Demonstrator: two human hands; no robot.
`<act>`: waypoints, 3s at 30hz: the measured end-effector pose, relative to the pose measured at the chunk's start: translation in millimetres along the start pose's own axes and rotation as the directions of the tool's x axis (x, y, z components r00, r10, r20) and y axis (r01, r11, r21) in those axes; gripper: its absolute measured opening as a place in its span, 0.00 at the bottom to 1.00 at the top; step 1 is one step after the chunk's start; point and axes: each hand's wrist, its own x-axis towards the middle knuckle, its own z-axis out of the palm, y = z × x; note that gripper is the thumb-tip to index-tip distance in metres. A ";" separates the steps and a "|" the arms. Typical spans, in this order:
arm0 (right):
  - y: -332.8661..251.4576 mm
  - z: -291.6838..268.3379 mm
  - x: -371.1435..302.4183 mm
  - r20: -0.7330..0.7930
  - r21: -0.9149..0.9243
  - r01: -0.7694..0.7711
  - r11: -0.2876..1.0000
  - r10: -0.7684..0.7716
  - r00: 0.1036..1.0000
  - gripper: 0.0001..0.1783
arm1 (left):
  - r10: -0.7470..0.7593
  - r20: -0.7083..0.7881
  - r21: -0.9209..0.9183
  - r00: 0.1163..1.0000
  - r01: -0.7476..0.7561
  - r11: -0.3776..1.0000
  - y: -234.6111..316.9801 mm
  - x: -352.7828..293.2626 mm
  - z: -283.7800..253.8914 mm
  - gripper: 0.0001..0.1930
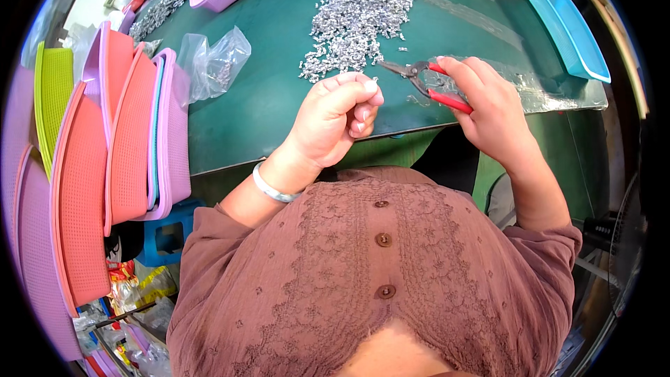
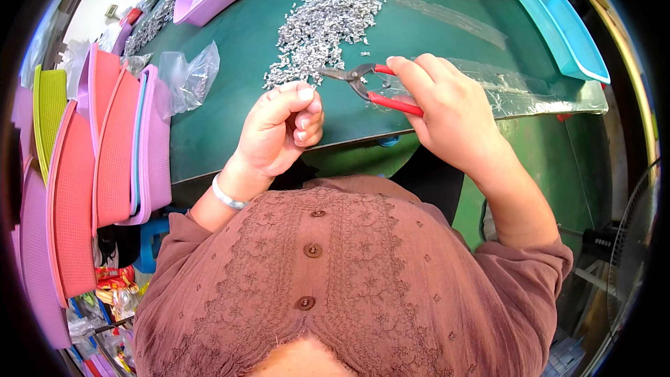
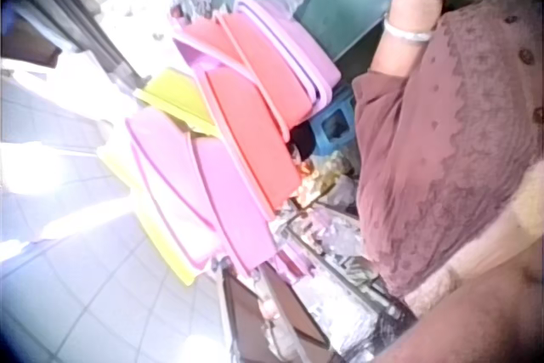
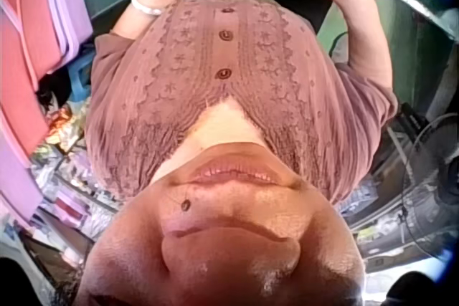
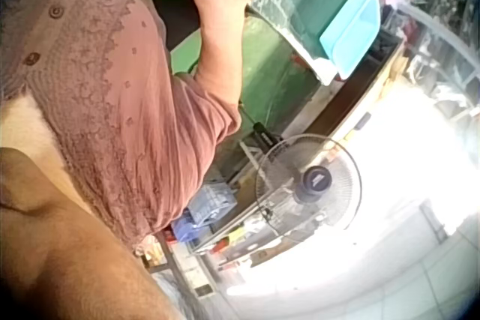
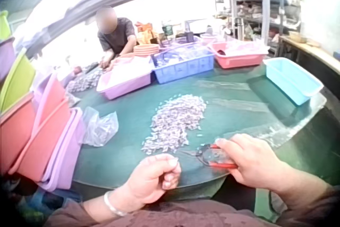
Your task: The person sits at a green workbench and assembles small silver metal components by hand. They pick up individual pieces from a pile, connect them, and occasionally use red-handled pliers to manipulate the parts. The assembled items are placed into a clear plastic bag.
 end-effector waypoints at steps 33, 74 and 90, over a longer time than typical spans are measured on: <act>-23.8 50.7 11.8 0.011 0.916 -0.135 0.377 0.315 0.949 0.13 | 0.206 0.013 0.609 0.978 -0.171 0.774 -6.4 0.1 15.0 0.06; 110.2 36.7 -7.7 -0.268 -0.514 -0.480 0.711 0.399 0.877 0.28 | 0.480 0.194 0.721 0.856 -0.456 0.522 -14.1 6.1 -5.6 0.07; -32.5 41.2 22.9 -0.034 0.762 -0.120 0.636 0.224 0.974 0.04 | 0.614 0.262 0.829 0.745 -0.499 0.252 -12.0 3.1 -6.8 0.03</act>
